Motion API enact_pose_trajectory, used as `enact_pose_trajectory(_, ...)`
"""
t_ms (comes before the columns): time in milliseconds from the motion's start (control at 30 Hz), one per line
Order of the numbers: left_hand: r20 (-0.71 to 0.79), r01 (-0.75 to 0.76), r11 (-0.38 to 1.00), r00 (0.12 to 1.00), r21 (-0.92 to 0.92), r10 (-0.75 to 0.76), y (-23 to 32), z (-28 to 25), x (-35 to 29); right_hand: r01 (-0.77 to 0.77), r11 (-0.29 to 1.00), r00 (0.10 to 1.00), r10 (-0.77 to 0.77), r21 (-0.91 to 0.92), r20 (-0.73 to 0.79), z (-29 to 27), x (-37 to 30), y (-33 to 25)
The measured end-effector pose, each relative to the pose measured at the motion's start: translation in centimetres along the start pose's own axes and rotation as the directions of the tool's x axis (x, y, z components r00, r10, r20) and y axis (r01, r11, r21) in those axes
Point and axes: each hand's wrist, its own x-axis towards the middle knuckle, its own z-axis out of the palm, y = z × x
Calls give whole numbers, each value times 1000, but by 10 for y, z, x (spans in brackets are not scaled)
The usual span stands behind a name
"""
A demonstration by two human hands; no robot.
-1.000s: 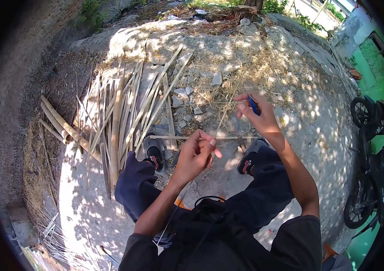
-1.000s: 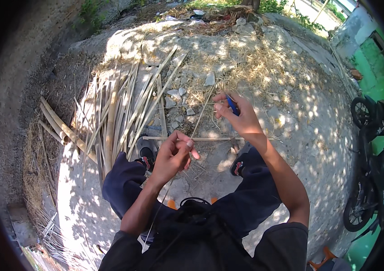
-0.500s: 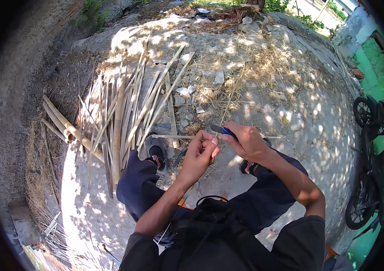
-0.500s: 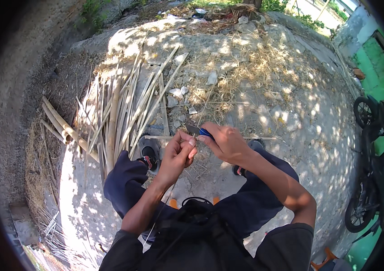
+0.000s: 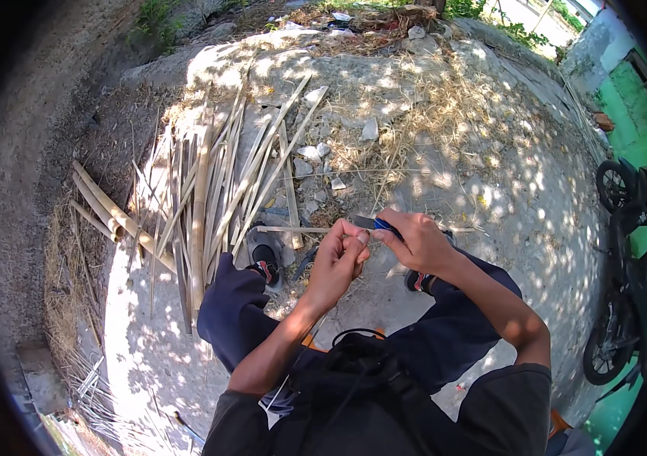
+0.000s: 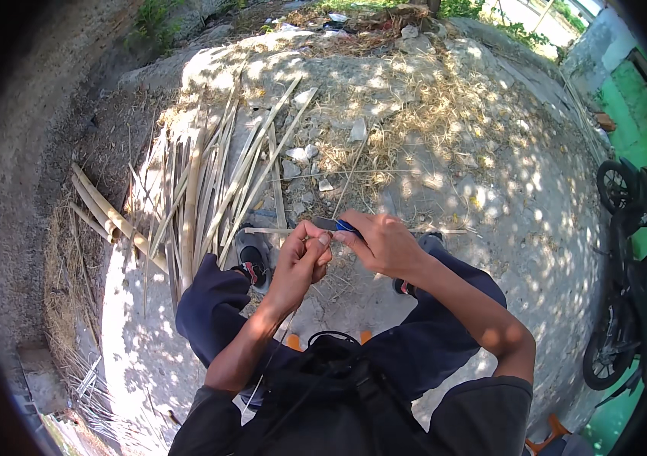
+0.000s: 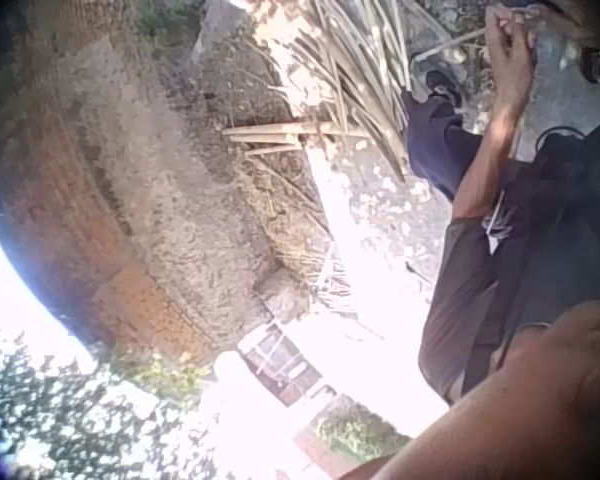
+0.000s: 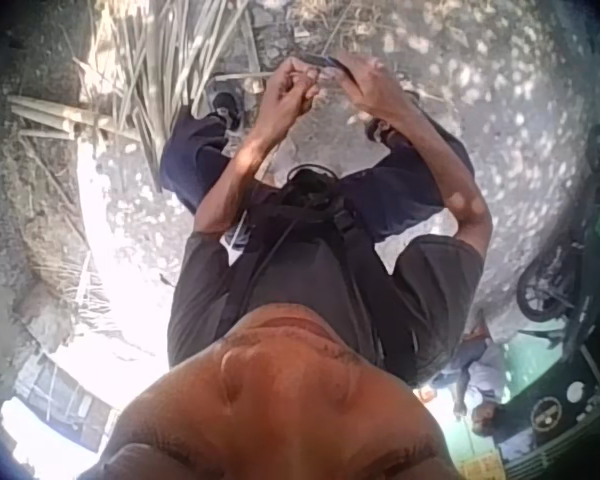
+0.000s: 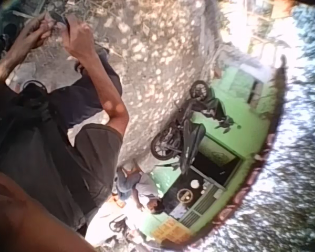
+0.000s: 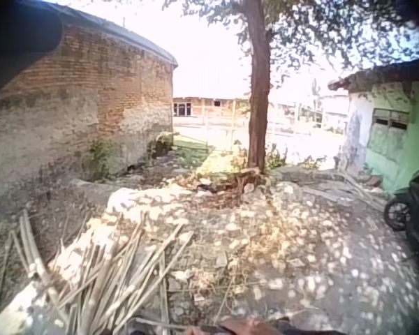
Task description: The person whittles and shapes a thin bamboo stick using a utility knife.
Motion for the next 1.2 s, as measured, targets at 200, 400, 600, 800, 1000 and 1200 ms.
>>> enact_pose_trajectory(200, 13, -25, 1000, 1000, 10, 25, -2, -1, 1, 17, 999, 998, -20, -45, -59, 4, -2, 5)
enact_pose_trajectory(400, 13, -18, 1000, 1000, 26, 18, -3, -3, 1, -10, 998, 999, 8, -57, -40, -2, 0, 5)
enact_pose_trajectory(600, 5, 58, 998, 998, 4, -58, -3, -1, -4, 18, 993, 970, -45, -114, -237, -5, 7, 27)
enact_pose_trajectory(800, -9, 67, 993, 998, 101, -67, -13, -3, -7, -397, 915, 878, 355, -72, -322, -59, 17, 85)
enact_pose_trajectory(1000, -78, 69, 996, 995, 51, -65, -13, -11, 2, -263, 963, 930, 270, 65, -250, -47, 19, 35)
enact_pose_trajectory(1200, -32, -7, 997, 999, 81, 10, -12, -4, 7, -4, 1000, 998, 4, -13, -57, -11, 2, 17)
